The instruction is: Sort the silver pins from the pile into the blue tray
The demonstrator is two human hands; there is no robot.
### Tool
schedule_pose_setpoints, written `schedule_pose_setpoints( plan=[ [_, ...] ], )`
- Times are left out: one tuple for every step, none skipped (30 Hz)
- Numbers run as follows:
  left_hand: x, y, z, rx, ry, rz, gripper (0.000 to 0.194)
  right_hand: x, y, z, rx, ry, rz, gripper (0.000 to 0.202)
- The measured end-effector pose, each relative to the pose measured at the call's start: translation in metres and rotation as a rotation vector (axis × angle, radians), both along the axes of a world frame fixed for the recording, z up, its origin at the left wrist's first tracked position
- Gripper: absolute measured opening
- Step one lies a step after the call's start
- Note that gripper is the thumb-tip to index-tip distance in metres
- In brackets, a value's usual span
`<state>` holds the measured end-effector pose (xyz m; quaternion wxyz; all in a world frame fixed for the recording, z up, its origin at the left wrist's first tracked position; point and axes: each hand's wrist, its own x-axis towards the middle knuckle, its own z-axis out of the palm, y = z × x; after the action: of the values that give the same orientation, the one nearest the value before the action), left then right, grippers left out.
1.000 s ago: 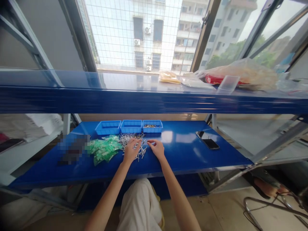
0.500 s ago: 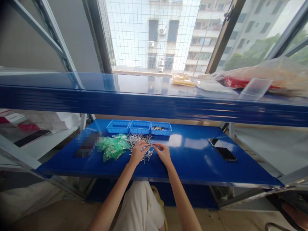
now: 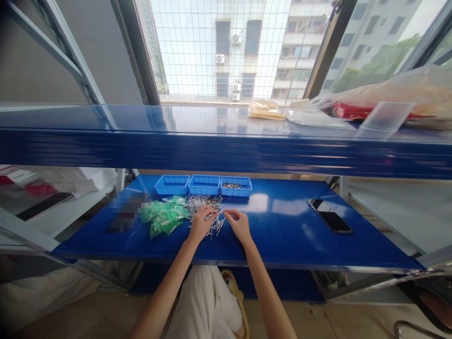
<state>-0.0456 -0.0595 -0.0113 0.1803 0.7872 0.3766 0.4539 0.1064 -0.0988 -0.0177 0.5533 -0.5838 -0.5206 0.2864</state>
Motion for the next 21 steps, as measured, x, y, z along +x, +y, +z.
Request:
schedule_pose_setpoints(
  plan=[
    [-0.0003, 0.0, -0.0002, -0.004, 0.007, -0.004, 0.014, -0.0002, -0.0001, 0.0001, 0.001, 0.009, -0.003, 0.033],
    [-0.0006, -0.0001, -0.0002, -0.009, 0.014, -0.009, 0.014, -0.0006, -0.0002, 0.0002, 0.002, 0.017, 0.0, 0.033],
    [-0.0009, -0.0004, -0.0002, -0.012, 0.023, -0.017, 0.014, -0.0012, -0.0004, 0.0003, 0.002, 0.024, 0.012, 0.033],
    [-0.0013, -0.0008, -0.0001, -0.012, 0.033, -0.027, 0.014, -0.0018, -0.0006, 0.0005, 0.001, 0.031, 0.031, 0.032],
    [-0.0015, -0.0013, 0.0, -0.009, 0.046, -0.039, 0.013, -0.0025, -0.0009, 0.0007, 0.0, 0.036, 0.051, 0.032],
    [-0.0018, -0.0018, 0.0002, -0.007, 0.061, -0.049, 0.013, -0.0033, -0.0014, 0.0011, 0.0, 0.04, 0.071, 0.031],
    [-0.002, -0.0025, 0.0003, -0.007, 0.071, -0.051, 0.012, -0.0041, -0.002, 0.0016, 0.0, 0.04, 0.087, 0.031],
    [-0.0022, -0.0031, 0.0006, -0.008, 0.079, -0.05, 0.012, -0.0049, -0.0028, 0.0024, -0.001, 0.039, 0.097, 0.03],
    [-0.0025, -0.0038, 0.0009, -0.011, 0.082, -0.046, 0.012, -0.0056, -0.0037, 0.0033, -0.002, 0.035, 0.105, 0.03],
    [-0.0029, -0.0044, 0.0013, -0.014, 0.082, -0.039, 0.012, -0.0062, -0.0047, 0.0044, -0.003, 0.03, 0.109, 0.03],
    [-0.0033, -0.0051, 0.0019, -0.017, 0.08, -0.032, 0.012, -0.0069, -0.0057, 0.0056, -0.005, 0.027, 0.111, 0.029],
    [-0.0039, -0.0057, 0.0025, -0.019, 0.077, -0.027, 0.013, -0.0074, -0.0066, 0.0067, -0.008, 0.024, 0.113, 0.029],
    [-0.0044, -0.0063, 0.0033, -0.02, 0.073, -0.024, 0.013, -0.0079, -0.0073, 0.0076, -0.01, 0.024, 0.114, 0.029],
    [-0.0049, -0.0068, 0.0041, -0.019, 0.069, -0.023, 0.014, -0.0083, -0.0078, 0.0083, -0.011, 0.026, 0.113, 0.029],
    [-0.0053, -0.0072, 0.005, -0.017, 0.065, -0.021, 0.014, -0.0087, -0.0078, 0.0086, -0.012, 0.028, 0.111, 0.029],
    [-0.0056, -0.0075, 0.0059, -0.013, 0.06, -0.022, 0.014, -0.009, -0.0075, 0.0086, -0.012, 0.031, 0.107, 0.029],
    [-0.0056, -0.0078, 0.0067, -0.008, 0.054, -0.021, 0.014, -0.0092, -0.0067, 0.0083, -0.012, 0.034, 0.1, 0.029],
    [-0.0054, -0.008, 0.0075, -0.002, 0.047, -0.021, 0.015, -0.0093, -0.0056, 0.0077, -0.011, 0.038, 0.088, 0.03],
    [-0.0051, -0.0082, 0.0082, 0.003, 0.039, -0.022, 0.015, -0.0094, -0.0043, 0.007, -0.009, 0.042, 0.074, 0.031],
    [-0.0047, -0.0084, 0.0087, 0.008, 0.03, -0.025, 0.015, -0.0094, -0.0029, 0.0063, -0.009, 0.047, 0.059, 0.031],
    [-0.0043, -0.0084, 0.0091, 0.011, 0.023, -0.03, 0.015, -0.0094, -0.0014, 0.0057, -0.01, 0.05, 0.043, 0.032]
  ],
)
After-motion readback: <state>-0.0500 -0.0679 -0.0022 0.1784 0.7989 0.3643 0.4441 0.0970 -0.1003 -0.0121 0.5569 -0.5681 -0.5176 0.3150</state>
